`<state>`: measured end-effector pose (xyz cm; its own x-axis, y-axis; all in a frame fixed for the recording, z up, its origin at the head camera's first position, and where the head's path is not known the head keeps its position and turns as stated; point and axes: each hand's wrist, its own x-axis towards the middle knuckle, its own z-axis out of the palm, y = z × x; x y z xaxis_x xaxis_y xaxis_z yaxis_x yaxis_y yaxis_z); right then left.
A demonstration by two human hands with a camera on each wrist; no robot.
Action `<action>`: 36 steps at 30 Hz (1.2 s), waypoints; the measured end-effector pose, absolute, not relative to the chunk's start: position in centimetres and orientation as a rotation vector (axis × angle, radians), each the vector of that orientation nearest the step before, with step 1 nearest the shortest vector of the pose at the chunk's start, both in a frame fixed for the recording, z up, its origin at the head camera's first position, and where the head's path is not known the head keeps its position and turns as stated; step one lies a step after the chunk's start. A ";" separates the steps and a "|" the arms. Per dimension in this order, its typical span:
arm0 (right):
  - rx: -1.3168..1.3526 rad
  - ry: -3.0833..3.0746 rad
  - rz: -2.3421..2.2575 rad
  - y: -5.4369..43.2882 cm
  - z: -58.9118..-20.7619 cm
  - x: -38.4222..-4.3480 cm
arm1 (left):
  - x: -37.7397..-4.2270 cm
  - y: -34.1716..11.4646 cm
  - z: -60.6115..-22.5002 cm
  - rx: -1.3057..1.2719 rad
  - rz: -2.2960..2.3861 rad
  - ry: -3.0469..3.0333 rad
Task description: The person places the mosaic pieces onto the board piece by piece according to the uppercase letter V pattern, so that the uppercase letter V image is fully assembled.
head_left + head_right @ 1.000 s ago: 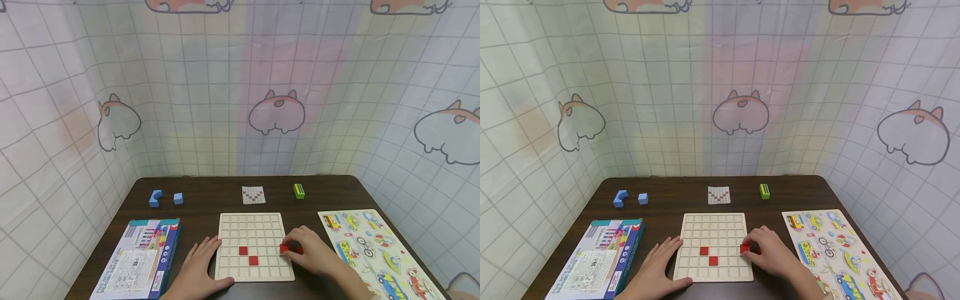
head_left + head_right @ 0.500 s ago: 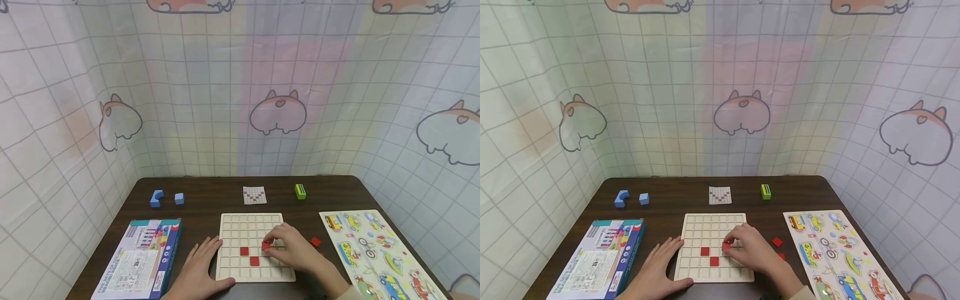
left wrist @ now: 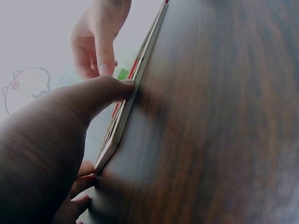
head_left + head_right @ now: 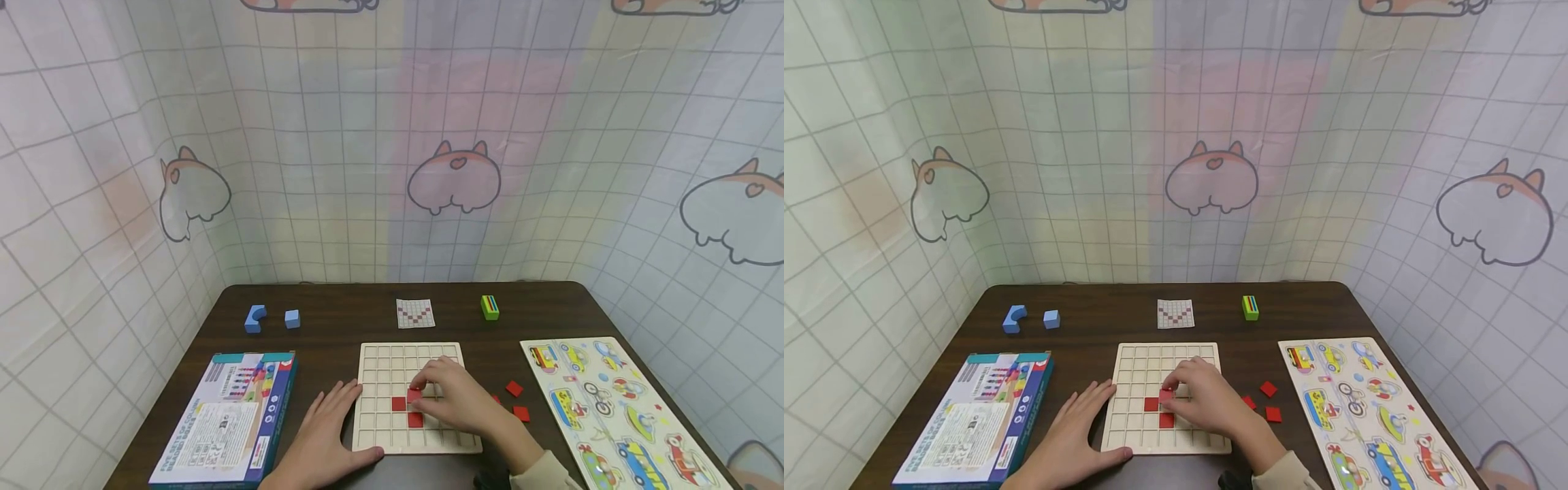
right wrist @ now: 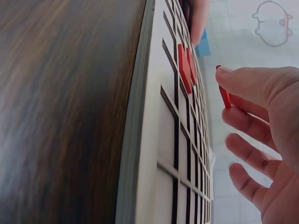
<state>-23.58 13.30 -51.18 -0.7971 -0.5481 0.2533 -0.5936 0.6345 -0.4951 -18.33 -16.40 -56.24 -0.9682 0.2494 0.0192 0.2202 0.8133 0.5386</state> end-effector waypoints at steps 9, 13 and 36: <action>0.983 -2.789 0.862 11.6 -51.4 -24.3 | -18.4 -16.5 -56.3 0.371 0.855 2.945; 1.009 -2.779 0.830 10.7 -51.5 -24.7 | -18.3 -16.5 -56.2 0.372 0.860 2.945; 1.041 -2.858 0.747 7.3 -52.3 -26.8 | -18.1 -16.6 -55.9 0.398 0.877 2.941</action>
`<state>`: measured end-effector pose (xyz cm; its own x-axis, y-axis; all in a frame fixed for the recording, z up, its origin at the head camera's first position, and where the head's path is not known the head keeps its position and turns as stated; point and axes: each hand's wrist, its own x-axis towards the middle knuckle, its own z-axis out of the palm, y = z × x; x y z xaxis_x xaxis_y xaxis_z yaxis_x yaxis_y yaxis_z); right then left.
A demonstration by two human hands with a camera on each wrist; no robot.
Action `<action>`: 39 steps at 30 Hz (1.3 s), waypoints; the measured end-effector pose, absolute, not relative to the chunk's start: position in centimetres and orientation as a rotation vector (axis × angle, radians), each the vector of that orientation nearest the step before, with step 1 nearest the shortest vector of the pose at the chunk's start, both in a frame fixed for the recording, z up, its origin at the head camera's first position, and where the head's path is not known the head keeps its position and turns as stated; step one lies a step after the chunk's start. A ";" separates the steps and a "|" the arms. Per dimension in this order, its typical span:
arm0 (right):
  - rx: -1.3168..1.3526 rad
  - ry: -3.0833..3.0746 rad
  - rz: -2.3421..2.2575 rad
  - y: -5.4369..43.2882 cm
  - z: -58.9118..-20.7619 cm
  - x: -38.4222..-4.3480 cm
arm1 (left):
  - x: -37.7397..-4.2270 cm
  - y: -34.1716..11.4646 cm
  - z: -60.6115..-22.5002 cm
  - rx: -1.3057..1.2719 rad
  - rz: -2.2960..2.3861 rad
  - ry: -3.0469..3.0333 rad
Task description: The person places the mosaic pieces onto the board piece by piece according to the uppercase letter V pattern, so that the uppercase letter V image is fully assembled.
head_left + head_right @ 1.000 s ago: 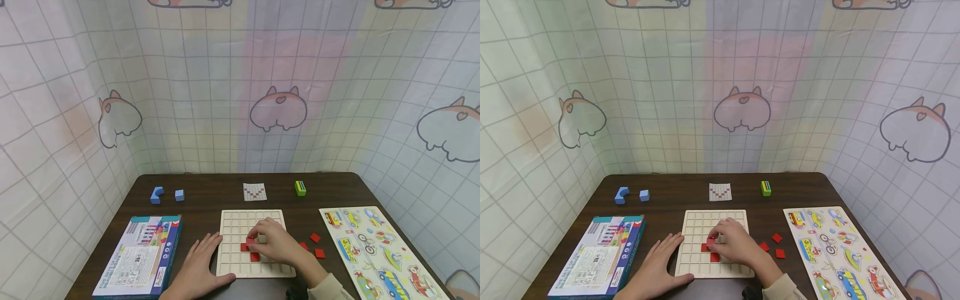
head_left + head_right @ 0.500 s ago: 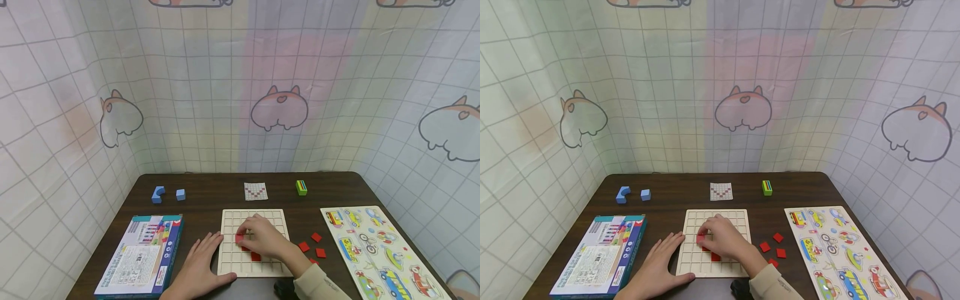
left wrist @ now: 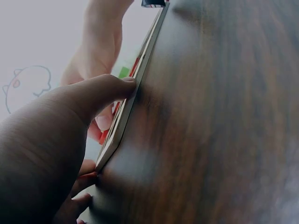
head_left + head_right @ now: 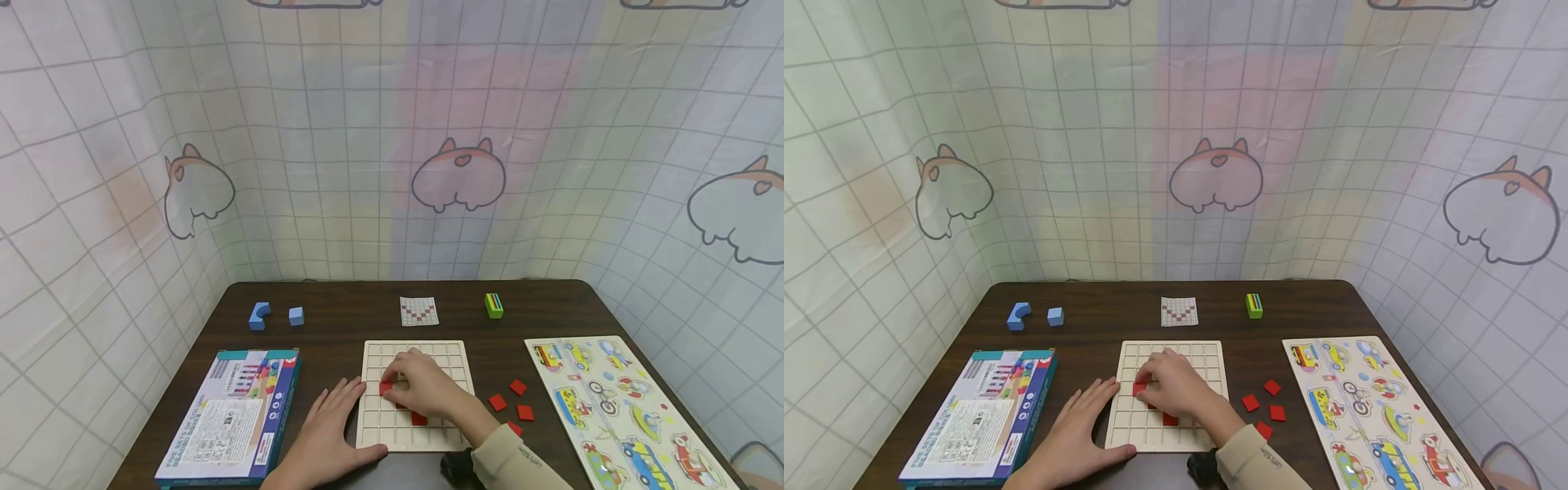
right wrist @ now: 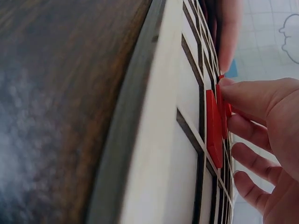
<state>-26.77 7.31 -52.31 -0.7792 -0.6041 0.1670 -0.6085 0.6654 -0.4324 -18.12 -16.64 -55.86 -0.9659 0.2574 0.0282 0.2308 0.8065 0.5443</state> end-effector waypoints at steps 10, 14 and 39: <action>1.020 -2.874 0.745 7.4 -52.1 -26.9 | -18.1 -16.6 -55.9 0.412 0.878 2.956; 0.981 -2.870 0.762 7.3 -51.9 -26.9 | -18.1 -16.7 -56.0 0.412 0.871 2.962; 0.944 -2.839 0.824 11.9 -51.9 -23.3 | -18.2 -16.5 -56.2 0.369 0.856 2.952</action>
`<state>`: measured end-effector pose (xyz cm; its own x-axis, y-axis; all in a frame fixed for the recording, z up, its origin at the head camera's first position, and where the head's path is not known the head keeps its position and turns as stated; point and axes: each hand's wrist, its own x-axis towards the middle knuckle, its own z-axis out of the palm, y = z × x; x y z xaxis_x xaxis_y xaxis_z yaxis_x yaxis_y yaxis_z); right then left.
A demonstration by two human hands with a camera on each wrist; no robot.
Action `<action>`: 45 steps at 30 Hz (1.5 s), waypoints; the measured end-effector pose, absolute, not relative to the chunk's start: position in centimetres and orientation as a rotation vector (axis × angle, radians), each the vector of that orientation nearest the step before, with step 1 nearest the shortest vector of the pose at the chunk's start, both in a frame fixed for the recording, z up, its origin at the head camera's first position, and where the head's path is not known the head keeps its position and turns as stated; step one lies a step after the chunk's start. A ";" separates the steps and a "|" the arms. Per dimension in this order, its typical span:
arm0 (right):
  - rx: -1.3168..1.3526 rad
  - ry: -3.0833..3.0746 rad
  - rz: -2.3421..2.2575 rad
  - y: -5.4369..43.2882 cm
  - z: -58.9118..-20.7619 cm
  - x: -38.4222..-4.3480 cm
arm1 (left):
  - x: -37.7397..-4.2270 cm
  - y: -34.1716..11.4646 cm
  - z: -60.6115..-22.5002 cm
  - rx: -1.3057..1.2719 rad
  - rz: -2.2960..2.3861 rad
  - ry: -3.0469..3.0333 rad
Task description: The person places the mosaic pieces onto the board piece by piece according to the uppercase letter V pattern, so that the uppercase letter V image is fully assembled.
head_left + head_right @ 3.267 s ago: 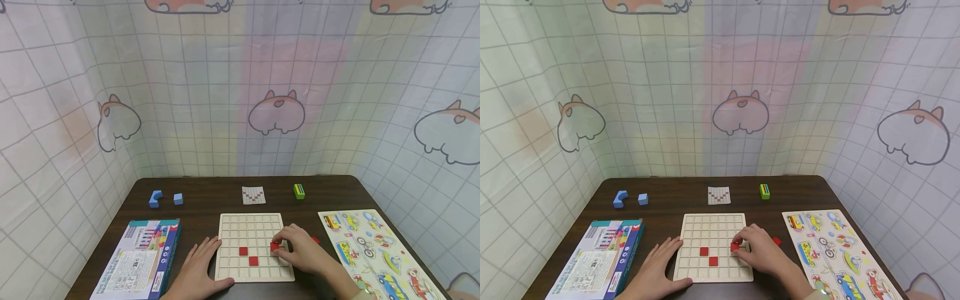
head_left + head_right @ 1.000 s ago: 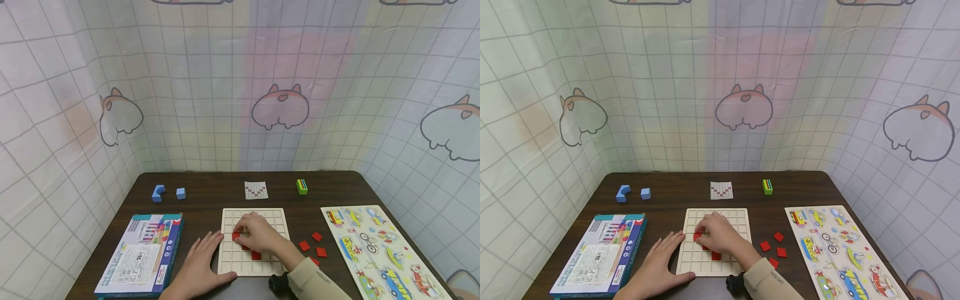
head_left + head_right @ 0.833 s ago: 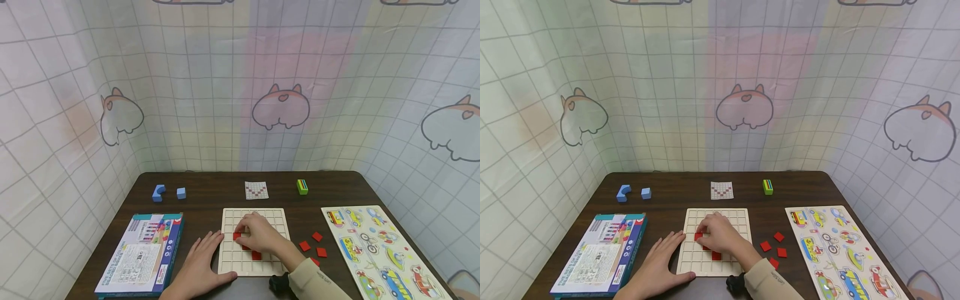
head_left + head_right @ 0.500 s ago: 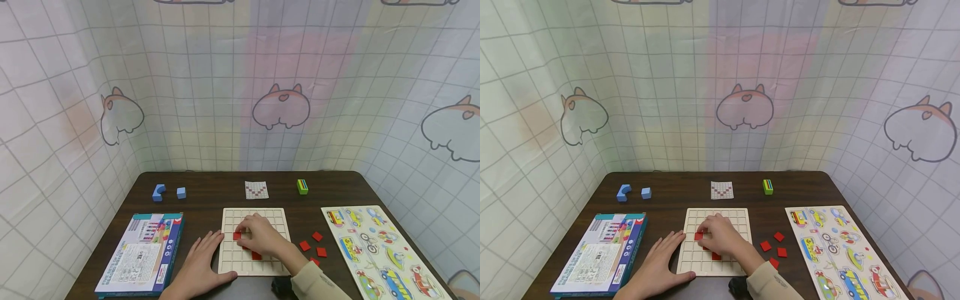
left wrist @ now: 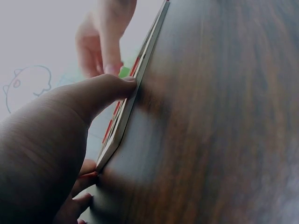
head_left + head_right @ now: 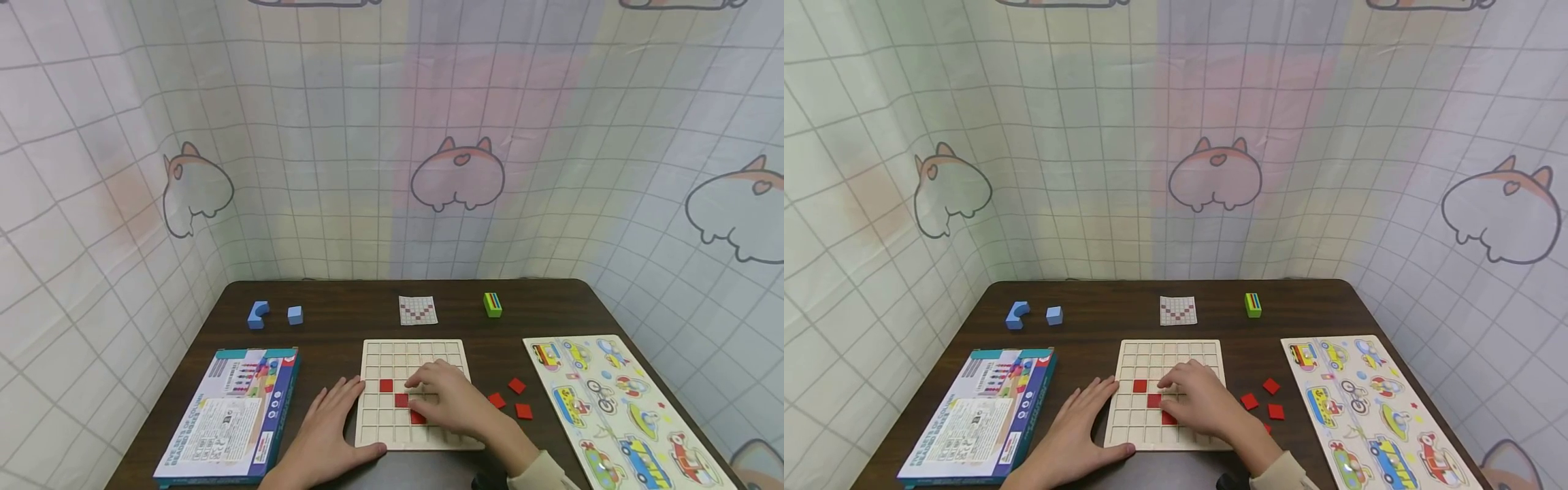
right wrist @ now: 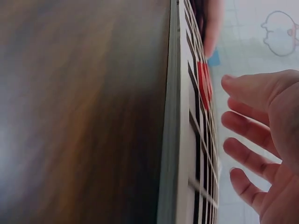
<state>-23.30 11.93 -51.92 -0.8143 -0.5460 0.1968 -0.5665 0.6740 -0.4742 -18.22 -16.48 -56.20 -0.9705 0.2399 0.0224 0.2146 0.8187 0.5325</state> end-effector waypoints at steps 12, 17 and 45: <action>0.895 -2.813 0.857 16.0 -51.9 -21.9 | -18.1 -16.9 -56.0 0.335 0.832 2.962; 0.861 -2.792 0.912 17.7 -51.7 -21.6 | -18.1 -16.9 -56.0 0.340 0.836 2.965; 0.769 -2.877 0.768 25.4 -51.8 -21.3 | -18.3 -16.6 -55.8 0.367 0.842 2.948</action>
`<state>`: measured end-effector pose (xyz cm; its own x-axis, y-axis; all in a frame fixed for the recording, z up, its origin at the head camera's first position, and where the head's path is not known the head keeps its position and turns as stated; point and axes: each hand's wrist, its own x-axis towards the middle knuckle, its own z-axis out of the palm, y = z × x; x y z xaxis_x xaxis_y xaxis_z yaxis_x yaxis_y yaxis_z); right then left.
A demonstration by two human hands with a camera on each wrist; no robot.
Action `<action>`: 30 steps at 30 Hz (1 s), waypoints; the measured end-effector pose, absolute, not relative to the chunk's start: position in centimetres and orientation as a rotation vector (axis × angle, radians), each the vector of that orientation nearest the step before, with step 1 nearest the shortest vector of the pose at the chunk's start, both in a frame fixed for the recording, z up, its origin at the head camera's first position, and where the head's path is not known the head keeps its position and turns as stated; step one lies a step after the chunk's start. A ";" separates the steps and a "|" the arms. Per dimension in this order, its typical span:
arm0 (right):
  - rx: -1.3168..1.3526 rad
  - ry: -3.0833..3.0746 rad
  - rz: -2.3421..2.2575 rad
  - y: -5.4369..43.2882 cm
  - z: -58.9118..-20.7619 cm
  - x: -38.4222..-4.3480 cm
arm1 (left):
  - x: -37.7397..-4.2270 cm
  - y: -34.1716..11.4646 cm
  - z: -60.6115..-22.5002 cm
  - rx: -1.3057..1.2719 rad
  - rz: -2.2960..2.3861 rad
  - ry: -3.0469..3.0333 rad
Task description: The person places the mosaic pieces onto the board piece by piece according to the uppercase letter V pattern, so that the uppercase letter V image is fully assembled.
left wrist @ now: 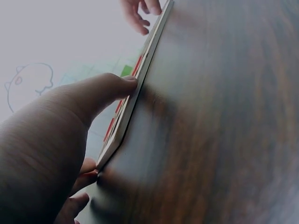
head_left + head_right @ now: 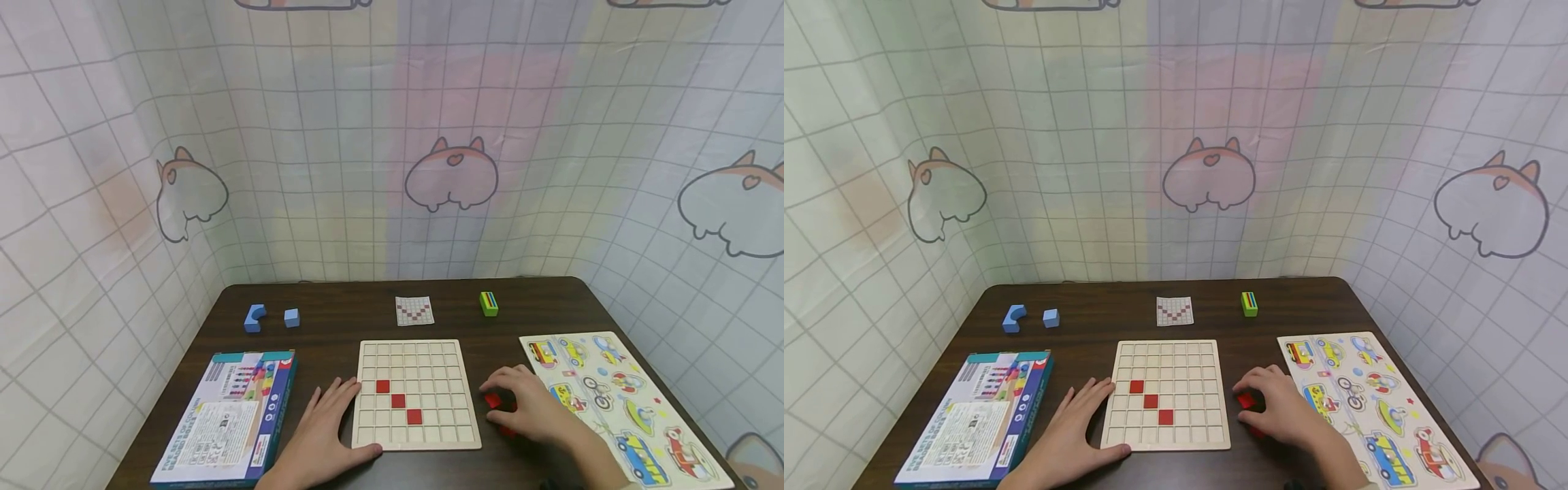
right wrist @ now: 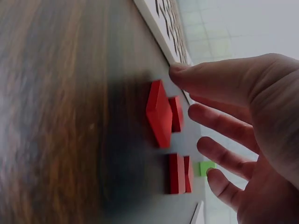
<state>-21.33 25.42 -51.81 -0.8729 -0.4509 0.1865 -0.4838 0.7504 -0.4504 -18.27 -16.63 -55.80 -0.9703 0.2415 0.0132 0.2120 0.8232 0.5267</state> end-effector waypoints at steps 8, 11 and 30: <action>0.707 -2.922 0.724 26.1 -52.0 -21.7 | -18.5 -16.8 -55.7 0.358 0.835 2.949; 0.685 -2.909 0.716 26.2 -52.2 -21.8 | -18.6 -16.9 -55.7 0.358 0.832 2.945; 0.662 -2.848 0.697 25.7 -52.5 -21.8 | -19.0 -16.9 -56.1 0.338 0.869 2.852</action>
<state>-21.77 25.72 -52.47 -0.8942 -0.3839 0.2301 -0.4468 0.7965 -0.4073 -19.02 -16.88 -56.06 -0.9649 0.2534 -0.0684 0.1722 0.8077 0.5638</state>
